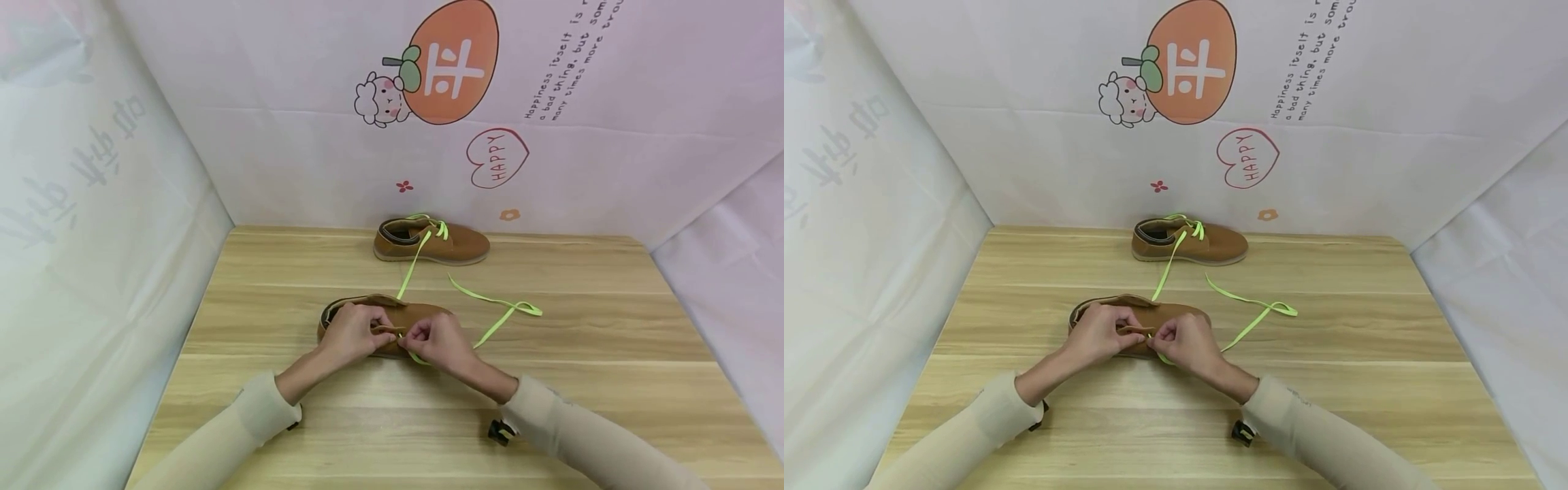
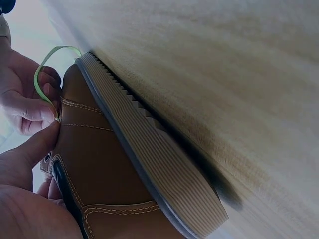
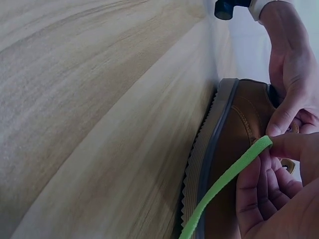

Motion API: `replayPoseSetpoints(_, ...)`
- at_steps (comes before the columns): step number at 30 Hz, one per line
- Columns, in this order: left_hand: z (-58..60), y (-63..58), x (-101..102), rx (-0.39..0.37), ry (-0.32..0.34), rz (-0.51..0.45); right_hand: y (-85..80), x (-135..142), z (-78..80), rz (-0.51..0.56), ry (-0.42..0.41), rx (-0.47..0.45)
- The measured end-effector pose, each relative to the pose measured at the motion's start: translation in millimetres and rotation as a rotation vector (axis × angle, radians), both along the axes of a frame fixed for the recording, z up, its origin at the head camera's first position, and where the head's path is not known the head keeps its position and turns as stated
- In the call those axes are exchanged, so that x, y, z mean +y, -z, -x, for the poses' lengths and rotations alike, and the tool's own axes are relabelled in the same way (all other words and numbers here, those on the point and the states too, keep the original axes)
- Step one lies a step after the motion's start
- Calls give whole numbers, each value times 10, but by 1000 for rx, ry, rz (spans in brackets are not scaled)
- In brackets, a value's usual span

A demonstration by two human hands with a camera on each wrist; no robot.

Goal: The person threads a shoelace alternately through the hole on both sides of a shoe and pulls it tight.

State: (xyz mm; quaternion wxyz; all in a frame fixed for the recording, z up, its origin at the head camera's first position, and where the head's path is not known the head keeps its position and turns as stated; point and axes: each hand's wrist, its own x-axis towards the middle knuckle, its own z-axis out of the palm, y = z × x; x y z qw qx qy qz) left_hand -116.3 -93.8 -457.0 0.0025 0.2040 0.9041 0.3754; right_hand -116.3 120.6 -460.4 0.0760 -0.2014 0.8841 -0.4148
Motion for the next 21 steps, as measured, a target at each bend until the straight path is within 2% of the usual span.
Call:
replayPoseSetpoints(16, -29, 51, -27, 126, 31, -6, 46, -32, -22, -18, 23, 138)
replayPoseSetpoints(21, -32, 52, -25, 159, 54, -7, 69, -10, -15, -36, 39, 226)
